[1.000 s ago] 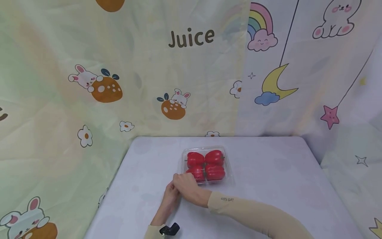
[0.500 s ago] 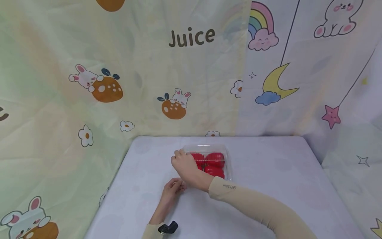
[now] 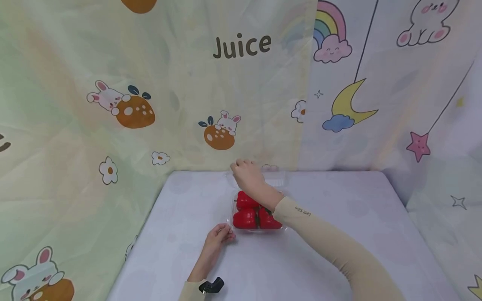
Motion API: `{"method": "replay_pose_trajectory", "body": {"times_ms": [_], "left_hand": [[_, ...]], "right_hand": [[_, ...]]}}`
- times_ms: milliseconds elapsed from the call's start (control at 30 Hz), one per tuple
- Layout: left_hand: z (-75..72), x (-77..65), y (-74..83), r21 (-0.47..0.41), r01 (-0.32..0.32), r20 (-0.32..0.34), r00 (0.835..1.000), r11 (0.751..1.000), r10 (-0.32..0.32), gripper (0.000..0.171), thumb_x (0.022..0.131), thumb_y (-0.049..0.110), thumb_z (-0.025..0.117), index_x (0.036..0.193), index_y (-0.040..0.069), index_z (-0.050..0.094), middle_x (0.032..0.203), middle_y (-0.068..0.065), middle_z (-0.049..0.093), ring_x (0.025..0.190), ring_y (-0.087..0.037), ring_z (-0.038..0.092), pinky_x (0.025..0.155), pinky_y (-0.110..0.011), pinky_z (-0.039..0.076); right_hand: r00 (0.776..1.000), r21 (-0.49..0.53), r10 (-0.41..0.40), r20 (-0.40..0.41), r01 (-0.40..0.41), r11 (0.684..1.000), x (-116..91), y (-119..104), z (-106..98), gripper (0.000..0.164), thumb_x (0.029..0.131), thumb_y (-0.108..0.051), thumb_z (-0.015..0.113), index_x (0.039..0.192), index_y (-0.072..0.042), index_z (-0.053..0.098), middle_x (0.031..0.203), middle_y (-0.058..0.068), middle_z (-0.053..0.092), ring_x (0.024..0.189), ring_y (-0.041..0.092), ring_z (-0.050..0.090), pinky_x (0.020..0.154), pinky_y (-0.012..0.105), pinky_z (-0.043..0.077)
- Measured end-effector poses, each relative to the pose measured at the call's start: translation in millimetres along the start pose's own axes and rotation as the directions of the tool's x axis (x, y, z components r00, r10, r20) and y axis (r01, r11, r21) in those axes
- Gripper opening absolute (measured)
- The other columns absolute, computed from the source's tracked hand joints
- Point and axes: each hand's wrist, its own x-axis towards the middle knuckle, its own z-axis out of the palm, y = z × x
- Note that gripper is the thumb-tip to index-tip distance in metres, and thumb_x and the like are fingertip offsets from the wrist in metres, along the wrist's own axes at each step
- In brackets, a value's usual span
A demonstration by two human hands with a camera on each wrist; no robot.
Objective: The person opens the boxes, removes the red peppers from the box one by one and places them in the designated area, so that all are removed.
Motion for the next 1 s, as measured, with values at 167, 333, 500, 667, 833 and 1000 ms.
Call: {"method": "replay_pose_trajectory", "body": {"times_ms": [167, 333, 500, 667, 833, 1000], "left_hand": [[-0.5, 0.0, 2.4, -0.01, 0.011, 0.006, 1.0, 1.0, -0.011, 0.027, 0.102, 0.017, 0.058, 0.115, -0.006, 0.057, 0.098, -0.011, 0.069, 0.085, -0.012, 0.069, 0.082, -0.025, 0.058], [-0.5, -1.0, 3.8, -0.019, 0.023, 0.001, 1.0, 1.0, -0.023, 0.027, 0.102, 0.017, 0.059, 0.115, -0.006, 0.058, 0.098, -0.012, 0.069, 0.085, -0.012, 0.069, 0.082, -0.025, 0.058], [-0.5, -0.9, 4.3, -0.026, 0.024, 0.007, 1.0, 0.999, -0.023, 0.029, 0.102, 0.019, 0.059, 0.116, -0.006, 0.057, 0.099, -0.011, 0.069, 0.086, -0.012, 0.069, 0.083, -0.026, 0.058], [-1.7, 0.8, 3.1, -0.029, 0.022, 0.005, 1.0, 0.999, -0.021, 0.028, 0.102, 0.018, 0.059, 0.116, -0.006, 0.057, 0.099, -0.01, 0.068, 0.086, -0.012, 0.069, 0.083, -0.026, 0.058], [-2.0, 1.2, 3.3, -0.026, 0.025, 0.004, 1.0, 0.999, -0.025, 0.029, 0.102, 0.018, 0.059, 0.117, -0.006, 0.057, 0.099, -0.01, 0.068, 0.086, -0.012, 0.069, 0.083, -0.025, 0.058], [-1.8, -0.1, 3.5, -0.032, 0.026, 0.017, 1.0, 0.999, -0.025, 0.029, 0.102, 0.016, 0.059, 0.116, -0.008, 0.056, 0.096, -0.008, 0.068, 0.084, -0.011, 0.069, 0.082, -0.025, 0.058]], "right_hand": [[0.999, 0.029, 0.042, 0.014, -0.042, 0.999, 6, 25, -10, 0.012, 0.092, -0.016, 0.074, 0.1, -0.008, 0.07, 0.09, 0.008, 0.065, 0.083, 0.026, 0.063, 0.074, 0.037, 0.054], [0.995, 0.034, 0.092, 0.03, -0.093, 0.995, 8, 53, -19, 0.009, 0.091, -0.013, 0.073, 0.095, -0.006, 0.072, 0.089, 0.01, 0.067, 0.083, 0.028, 0.064, 0.074, 0.039, 0.055], [0.987, 0.088, 0.133, 0.096, -0.141, 0.986, 7, 83, -29, 0.01, 0.092, -0.014, 0.072, 0.095, -0.004, 0.072, 0.092, 0.012, 0.068, 0.084, 0.028, 0.065, 0.075, 0.041, 0.056], [0.97, 0.208, 0.172, 0.172, -0.207, 0.956, 8, 111, -34, 0.013, 0.095, -0.015, 0.068, 0.097, -0.003, 0.073, 0.098, 0.014, 0.07, 0.089, 0.029, 0.065, 0.082, 0.044, 0.056], [0.951, 0.341, 0.238, 0.198, -0.295, 0.893, 4, 140, -31, 0.017, 0.098, -0.014, 0.064, 0.102, 0.0, 0.072, 0.102, 0.018, 0.071, 0.092, 0.031, 0.064, 0.086, 0.048, 0.056], [0.924, 0.448, 0.323, 0.204, -0.382, 0.808, -4, 170, -17, 0.022, 0.1, -0.015, 0.061, 0.11, 0.002, 0.07, 0.11, 0.022, 0.069, 0.102, 0.035, 0.063, 0.092, 0.051, 0.053]]}}
